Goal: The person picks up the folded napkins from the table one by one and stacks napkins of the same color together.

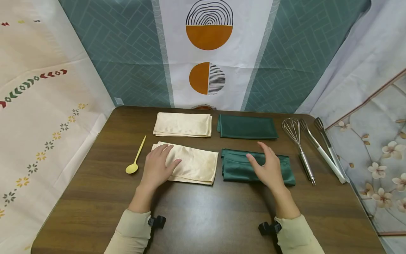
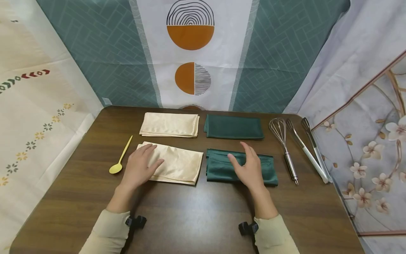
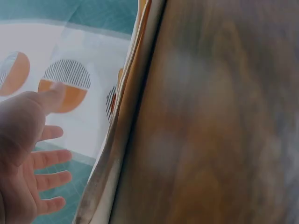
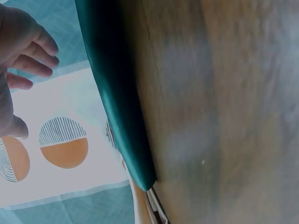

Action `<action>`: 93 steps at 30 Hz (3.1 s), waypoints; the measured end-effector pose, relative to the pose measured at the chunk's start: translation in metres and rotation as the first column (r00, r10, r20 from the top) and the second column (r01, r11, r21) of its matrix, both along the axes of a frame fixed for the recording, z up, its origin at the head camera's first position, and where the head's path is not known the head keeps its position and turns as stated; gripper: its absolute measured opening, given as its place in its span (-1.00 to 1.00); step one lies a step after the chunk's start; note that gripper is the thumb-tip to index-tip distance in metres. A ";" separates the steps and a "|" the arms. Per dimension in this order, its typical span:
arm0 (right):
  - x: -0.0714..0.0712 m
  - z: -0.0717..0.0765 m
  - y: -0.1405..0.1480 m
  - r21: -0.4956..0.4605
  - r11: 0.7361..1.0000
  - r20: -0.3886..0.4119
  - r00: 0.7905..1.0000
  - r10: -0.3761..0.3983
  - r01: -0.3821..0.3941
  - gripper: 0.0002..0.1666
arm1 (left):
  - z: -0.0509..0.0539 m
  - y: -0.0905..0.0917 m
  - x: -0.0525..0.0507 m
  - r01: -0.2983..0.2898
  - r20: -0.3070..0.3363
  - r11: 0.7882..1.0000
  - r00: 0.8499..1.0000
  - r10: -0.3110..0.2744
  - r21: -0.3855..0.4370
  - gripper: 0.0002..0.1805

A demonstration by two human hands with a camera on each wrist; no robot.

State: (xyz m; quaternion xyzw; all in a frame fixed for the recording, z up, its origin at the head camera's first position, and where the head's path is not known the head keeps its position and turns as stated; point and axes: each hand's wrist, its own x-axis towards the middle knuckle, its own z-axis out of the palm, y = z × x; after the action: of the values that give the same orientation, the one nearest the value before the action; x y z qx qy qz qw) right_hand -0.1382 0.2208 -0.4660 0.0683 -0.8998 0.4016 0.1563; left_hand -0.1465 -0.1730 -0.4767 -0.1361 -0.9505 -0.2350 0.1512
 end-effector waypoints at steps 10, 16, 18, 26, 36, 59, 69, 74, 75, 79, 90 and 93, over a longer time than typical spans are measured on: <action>-0.008 0.001 -0.015 -0.144 0.986 0.066 0.994 0.091 -0.081 -0.35 | -0.003 -0.018 -0.003 -0.044 0.113 0.994 0.993 0.033 0.097 -0.33; -0.016 -0.002 -0.027 -0.185 0.977 0.060 0.991 0.122 -0.109 -0.38 | -0.006 -0.033 -0.007 -0.079 0.135 0.987 0.989 0.059 0.141 -0.32; -0.019 -0.004 -0.031 -0.194 0.974 0.071 0.989 0.133 -0.117 -0.39 | -0.006 -0.037 -0.008 -0.087 0.141 0.986 0.988 0.066 0.146 -0.31; -0.030 -0.008 -0.052 -0.218 0.962 0.161 0.967 0.198 -0.161 -0.35 | -0.009 -0.048 -0.015 -0.119 0.256 0.977 0.964 0.072 0.175 -0.27; -0.052 -0.022 -0.075 -0.134 0.955 0.250 0.924 0.290 -0.263 -0.32 | -0.017 -0.058 -0.029 -0.208 0.359 0.938 0.928 0.100 0.278 -0.18; -0.056 -0.026 -0.097 0.104 0.892 0.362 0.852 0.378 -0.440 -0.78 | -0.019 -0.055 -0.022 -0.242 0.432 0.955 0.890 0.148 0.172 -0.63; -0.058 -0.022 -0.103 -0.040 0.900 0.358 0.835 0.418 -0.433 -0.72 | -0.019 -0.051 -0.017 -0.264 0.458 0.903 0.885 0.087 0.339 -0.41; -0.059 -0.022 -0.102 -0.083 0.887 0.365 0.815 0.451 -0.454 -0.56 | -0.021 -0.050 -0.015 -0.300 0.495 0.856 0.867 0.060 0.421 -0.19; -0.059 -0.023 -0.101 -0.072 0.884 0.351 0.818 0.455 -0.461 -0.59 | -0.021 -0.050 -0.016 -0.301 0.494 0.854 0.867 0.059 0.425 -0.20; -0.060 -0.023 -0.101 -0.024 0.881 0.288 0.841 0.458 -0.472 -0.71 | -0.020 -0.048 -0.016 -0.290 0.491 0.861 0.870 0.054 0.419 -0.41; -0.059 -0.017 -0.106 0.068 0.870 0.360 0.825 0.436 -0.489 -0.68 | -0.015 -0.053 -0.014 -0.203 0.472 0.918 0.881 0.020 0.340 -0.61; -0.059 -0.016 -0.103 0.077 0.864 0.327 0.831 0.450 -0.498 -0.44 | -0.012 -0.055 -0.014 -0.153 0.481 0.945 0.877 -0.005 0.290 -0.68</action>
State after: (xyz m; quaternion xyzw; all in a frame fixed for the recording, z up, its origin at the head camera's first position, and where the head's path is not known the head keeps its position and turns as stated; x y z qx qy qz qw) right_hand -0.1972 0.1175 -0.4824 0.2410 -0.8965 0.3602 -0.0916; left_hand -0.1606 -0.2283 -0.4887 -0.0112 -0.9122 -0.4056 -0.0574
